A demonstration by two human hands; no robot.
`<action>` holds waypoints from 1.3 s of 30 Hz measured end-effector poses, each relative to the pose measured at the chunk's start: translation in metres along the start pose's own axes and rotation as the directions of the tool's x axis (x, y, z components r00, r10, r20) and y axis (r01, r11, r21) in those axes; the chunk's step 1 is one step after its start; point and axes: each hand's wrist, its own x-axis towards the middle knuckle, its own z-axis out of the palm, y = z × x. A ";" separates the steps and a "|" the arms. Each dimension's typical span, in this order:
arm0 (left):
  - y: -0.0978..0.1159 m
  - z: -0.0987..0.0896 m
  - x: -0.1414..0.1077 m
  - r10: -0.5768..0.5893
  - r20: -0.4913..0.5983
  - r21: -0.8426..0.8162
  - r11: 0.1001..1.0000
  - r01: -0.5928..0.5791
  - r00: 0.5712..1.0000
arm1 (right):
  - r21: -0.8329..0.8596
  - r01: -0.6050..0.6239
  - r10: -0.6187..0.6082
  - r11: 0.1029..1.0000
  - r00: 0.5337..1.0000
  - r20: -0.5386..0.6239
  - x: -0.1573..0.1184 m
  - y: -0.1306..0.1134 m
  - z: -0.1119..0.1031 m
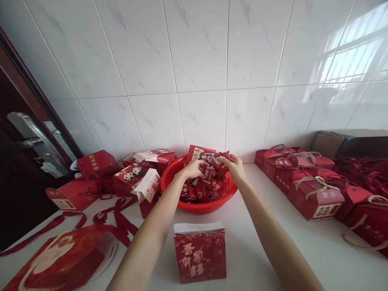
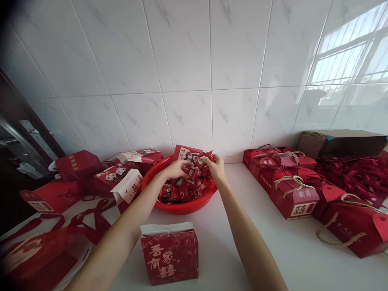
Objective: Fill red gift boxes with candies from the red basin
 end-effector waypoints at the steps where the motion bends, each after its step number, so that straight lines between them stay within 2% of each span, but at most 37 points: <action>1: 0.000 0.000 0.000 0.000 -0.014 -0.006 1.000 0.000 1.000 | 0.007 -0.002 0.002 1.000 1.000 -0.002 0.000 0.000 0.000; 8: -0.004 -0.003 0.002 0.079 -0.121 -0.093 0.992 -0.091 0.989 | 0.012 0.019 -0.019 1.000 1.000 0.001 0.000 0.001 0.001; 15: 0.000 -0.005 -0.001 0.057 -0.102 -0.317 0.944 -0.087 0.993 | 0.007 0.015 -0.015 1.000 1.000 0.009 -0.001 0.001 0.000; 24: 0.010 -0.008 -0.007 0.066 -0.226 -0.399 0.904 -0.154 0.972 | 0.021 0.005 -0.005 1.000 1.000 0.021 -0.002 0.000 0.001; 34: 0.008 -0.005 -0.006 0.070 -0.231 -0.548 0.815 -0.189 0.970 | 0.073 -0.063 0.057 0.995 0.995 0.087 -0.003 -0.002 0.002; 39: 0.009 -0.004 -0.006 0.046 -0.238 -0.595 0.782 -0.183 0.970 | 0.083 -0.085 0.078 0.993 0.993 0.083 -0.001 0.000 0.002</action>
